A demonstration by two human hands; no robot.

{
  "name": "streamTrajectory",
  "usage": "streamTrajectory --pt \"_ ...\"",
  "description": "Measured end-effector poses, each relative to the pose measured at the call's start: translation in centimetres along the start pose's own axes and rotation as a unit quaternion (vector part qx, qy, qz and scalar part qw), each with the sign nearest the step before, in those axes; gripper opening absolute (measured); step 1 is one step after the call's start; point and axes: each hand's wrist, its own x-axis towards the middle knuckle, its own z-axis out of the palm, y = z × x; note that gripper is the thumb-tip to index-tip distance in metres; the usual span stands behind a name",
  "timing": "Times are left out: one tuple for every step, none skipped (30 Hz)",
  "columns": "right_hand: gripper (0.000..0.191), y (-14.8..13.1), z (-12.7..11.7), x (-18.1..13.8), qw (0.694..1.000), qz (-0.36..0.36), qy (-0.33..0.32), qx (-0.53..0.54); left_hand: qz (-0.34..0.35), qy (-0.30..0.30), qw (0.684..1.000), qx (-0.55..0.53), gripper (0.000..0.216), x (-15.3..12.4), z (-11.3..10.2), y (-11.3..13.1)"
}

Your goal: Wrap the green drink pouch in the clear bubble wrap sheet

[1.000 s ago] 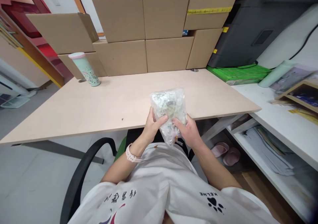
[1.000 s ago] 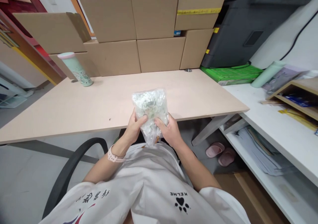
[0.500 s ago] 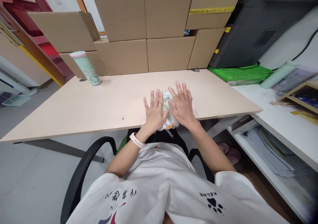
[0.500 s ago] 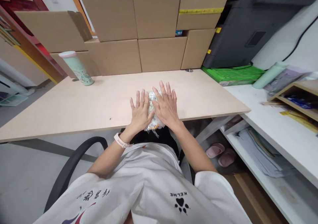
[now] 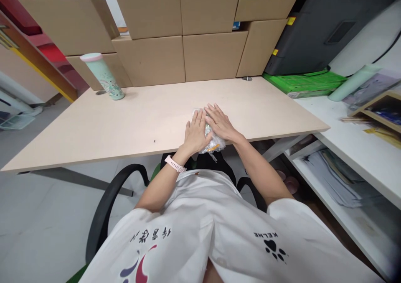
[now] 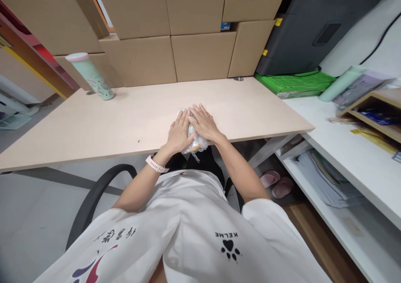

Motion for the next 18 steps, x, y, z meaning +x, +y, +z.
streamTrajectory --pt "0.061 -0.1 0.0 0.0 1.0 0.002 0.001 0.001 0.002 0.004 1.0 -0.008 0.081 0.0 0.1 -0.1" --pt "0.061 -0.1 0.0 0.0 1.0 0.002 0.003 0.003 0.007 0.007 1.0 -0.017 0.08 -0.1 0.2 -0.2" --pt "0.061 -0.2 0.1 -0.1 1.0 0.002 0.008 0.007 0.015 0.011 0.999 -0.028 0.079 -0.2 0.3 -0.3" --pt "0.061 -0.2 0.1 -0.2 1.0 0.002 0.014 0.015 0.02 0.019 0.999 -0.042 0.079 -0.3 0.2 -0.5" --pt "0.061 -0.1 0.1 -0.4 0.999 0.001 0.022 0.03 0.02 0.034 0.998 -0.059 0.078 -0.4 0.2 -0.7" --pt "0.061 0.0 0.1 -0.6 0.998 0.005 0.038 0.054 0.007 0.059 0.995 -0.082 0.077 -0.5 0.0 -0.9" --pt "0.061 0.2 0.2 -0.8 0.994 0.018 0.064 0.085 -0.023 0.095 0.989 -0.112 0.074 -0.6 -0.1 -1.2" --pt "0.06 0.4 0.3 -0.9 0.987 0.044 0.099 0.12 -0.067 0.131 0.978 -0.149 0.069 -0.7 -0.2 -1.4" --pt "0.059 0.7 0.3 -1.1 0.974 0.081 0.142 0.157 -0.114 0.161 0.962 -0.19 0.062 -0.7 -0.4 -1.7" --pt "0.06 1.0 0.4 -1.3 0.956 0.124 0.184 0.19 -0.155 0.178 0.945 -0.227 0.055 -0.7 -0.5 -2.0" --pt "0.062 1.3 0.4 -1.5 0.937 0.165 0.217 0.217 -0.182 0.181 0.932 -0.256 0.049 -0.7 -0.5 -2.2" --pt "0.063 1.5 0.3 -1.7 0.923 0.195 0.232 0.237 -0.194 0.175 0.925 -0.275 0.044 -0.7 -0.5 -2.4" --pt "0.064 1.6 0.1 -1.9 0.918 0.207 0.228 0.25 -0.194 0.163 0.925 -0.283 0.042 -0.6 -0.5 -2.5" --pt "0.062 1.5 -0.2 -2.1 0.922 0.201 0.21 0.257 -0.186 0.152 0.928 -0.286 0.042 -0.6 -0.4 -2.6" --pt "0.06 1.4 -0.6 -2.4 0.932 0.183 0.182 0.254 -0.175 0.142 0.932 -0.285 0.044 -0.6 -0.4 -2.6" --pt "0.058 1.0 -1.0 -2.7 0.946 0.157 0.152 0.239 -0.159 0.132 0.937 -0.282 0.047 -0.6 -0.4 -2.5" --pt "0.058 0.6 -1.4 -2.9 0.961 0.126 0.123 0.212 -0.138 0.121 0.943 -0.277 0.052 -0.7 -0.4 -2.4" --pt "0.064 0.0 -1.7 -3.1 0.974 0.094 0.102 0.176 -0.113 0.112 0.951 -0.266 0.058 -0.8 -0.5 -2.3"
